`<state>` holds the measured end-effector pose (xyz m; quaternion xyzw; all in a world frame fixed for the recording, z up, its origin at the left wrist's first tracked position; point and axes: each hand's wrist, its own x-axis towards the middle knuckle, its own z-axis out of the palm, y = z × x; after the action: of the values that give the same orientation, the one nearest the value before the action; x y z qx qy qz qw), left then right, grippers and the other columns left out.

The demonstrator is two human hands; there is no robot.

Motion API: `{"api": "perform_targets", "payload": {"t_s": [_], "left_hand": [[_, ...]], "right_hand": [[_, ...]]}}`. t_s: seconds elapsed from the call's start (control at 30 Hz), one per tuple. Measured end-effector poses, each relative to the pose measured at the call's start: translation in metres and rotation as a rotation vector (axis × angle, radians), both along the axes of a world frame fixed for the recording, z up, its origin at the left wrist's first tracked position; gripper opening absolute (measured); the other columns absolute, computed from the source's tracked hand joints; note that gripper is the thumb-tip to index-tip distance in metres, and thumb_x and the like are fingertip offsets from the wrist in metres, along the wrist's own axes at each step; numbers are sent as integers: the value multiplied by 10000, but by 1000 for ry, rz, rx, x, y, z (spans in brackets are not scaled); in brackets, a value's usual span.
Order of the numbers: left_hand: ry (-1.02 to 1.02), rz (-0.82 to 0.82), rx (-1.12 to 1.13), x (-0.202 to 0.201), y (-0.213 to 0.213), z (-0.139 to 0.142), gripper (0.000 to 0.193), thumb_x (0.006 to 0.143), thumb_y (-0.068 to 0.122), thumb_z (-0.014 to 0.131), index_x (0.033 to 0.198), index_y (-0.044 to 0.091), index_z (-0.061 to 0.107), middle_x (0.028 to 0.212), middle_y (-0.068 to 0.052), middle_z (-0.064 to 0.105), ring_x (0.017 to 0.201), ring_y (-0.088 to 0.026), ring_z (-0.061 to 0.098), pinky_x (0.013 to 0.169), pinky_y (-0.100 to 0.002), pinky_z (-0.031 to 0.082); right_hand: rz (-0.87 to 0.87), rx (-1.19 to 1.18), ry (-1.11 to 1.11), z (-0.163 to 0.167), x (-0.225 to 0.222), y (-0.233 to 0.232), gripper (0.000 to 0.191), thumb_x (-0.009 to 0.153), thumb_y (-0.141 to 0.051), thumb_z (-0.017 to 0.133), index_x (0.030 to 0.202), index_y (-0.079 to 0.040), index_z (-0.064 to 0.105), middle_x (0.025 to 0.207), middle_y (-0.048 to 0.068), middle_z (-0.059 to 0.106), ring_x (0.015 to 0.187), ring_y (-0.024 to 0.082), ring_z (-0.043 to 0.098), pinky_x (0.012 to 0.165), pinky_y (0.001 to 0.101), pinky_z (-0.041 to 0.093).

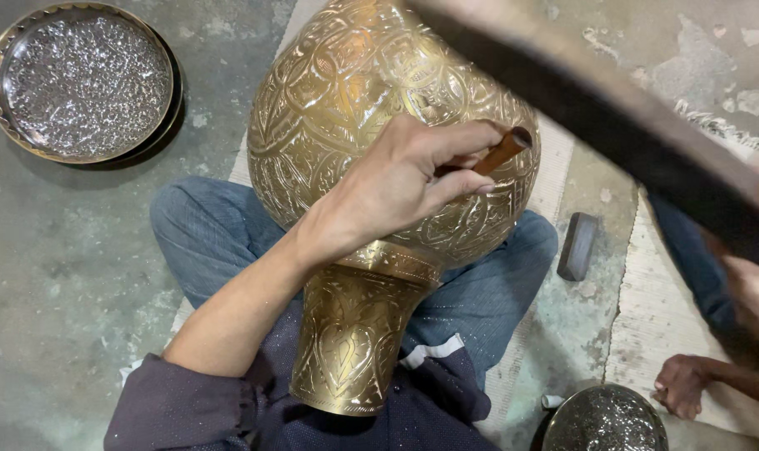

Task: The person sits on the floor with a large embossed brass vessel resting on their lap. They hold a small punch against the brass surface with one hand and repeatedly strike it with a long wooden mallet held in the other hand, working the patterned decoration across the vessel, occasionally repositioning the punch and steadying the vessel.

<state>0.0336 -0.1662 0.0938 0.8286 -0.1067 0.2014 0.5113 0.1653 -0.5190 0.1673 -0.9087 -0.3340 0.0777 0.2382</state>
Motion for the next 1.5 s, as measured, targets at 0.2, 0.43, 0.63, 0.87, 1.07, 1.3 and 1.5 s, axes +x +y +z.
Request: {"api": "perform_targets", "payload": {"t_s": [0.2, 0.43, 0.63, 0.87, 1.07, 1.3, 1.5], "left_hand": [[145, -26, 3, -1, 0, 3, 333, 979, 224, 693, 1298, 130, 691, 788, -48, 796, 437, -137, 611, 434, -277, 508], [-68, -22, -37, 2, 1, 6, 308, 1005, 210, 707, 1292, 105, 674, 827, -22, 772, 573, -53, 670, 487, -241, 521], [-11, -38, -30, 2, 1, 6, 332, 964, 211, 710, 1277, 103, 697, 734, -23, 765, 444, -71, 589, 388, -264, 457], [-126, -60, -12, -1, 3, -1, 242, 1017, 226, 710, 1208, 77, 712, 866, -46, 781, 547, -65, 647, 478, -230, 509], [-79, -47, 13, -2, 3, -1, 208, 997, 233, 730, 1133, 76, 734, 804, -52, 768, 510, -84, 641, 448, -241, 498], [-122, -87, 2, 0, 5, 7, 274, 967, 197, 719, 1205, 61, 715, 809, -32, 771, 551, -90, 659, 487, -259, 510], [-10, -105, 38, 3, 6, 7, 293, 920, 196, 760, 1186, 77, 731, 865, -49, 799, 488, -115, 653, 449, -290, 542]], "right_hand": [[-77, -62, -68, 9, -11, 18, 483, 1008, -175, 652, 1426, 11, 497, 1052, 184, 640, 861, 260, 663, 759, 351, 538], [-91, -85, -112, 12, -19, 16, 451, 1003, -141, 669, 1401, 16, 528, 993, 179, 635, 803, 265, 646, 706, 360, 521], [-91, -115, -145, 24, -33, 40, 424, 998, -111, 685, 1380, 20, 554, 942, 174, 631, 753, 269, 631, 660, 368, 506], [-180, -172, -145, 31, -47, 52, 394, 993, -76, 702, 1356, 24, 585, 883, 168, 626, 695, 273, 613, 607, 377, 489], [-49, -97, -381, 36, -53, 57, 363, 949, 4, 745, 1248, 89, 559, 905, 202, 627, 733, 268, 605, 648, 370, 482], [-183, -190, -224, 33, -60, 52, 371, 981, -91, 746, 1291, 48, 596, 868, 175, 634, 691, 241, 596, 627, 339, 460], [-43, -53, -271, 9, -53, 15, 288, 1105, -105, 725, 1322, 16, 580, 948, 117, 637, 755, 179, 609, 754, 259, 503]]}}
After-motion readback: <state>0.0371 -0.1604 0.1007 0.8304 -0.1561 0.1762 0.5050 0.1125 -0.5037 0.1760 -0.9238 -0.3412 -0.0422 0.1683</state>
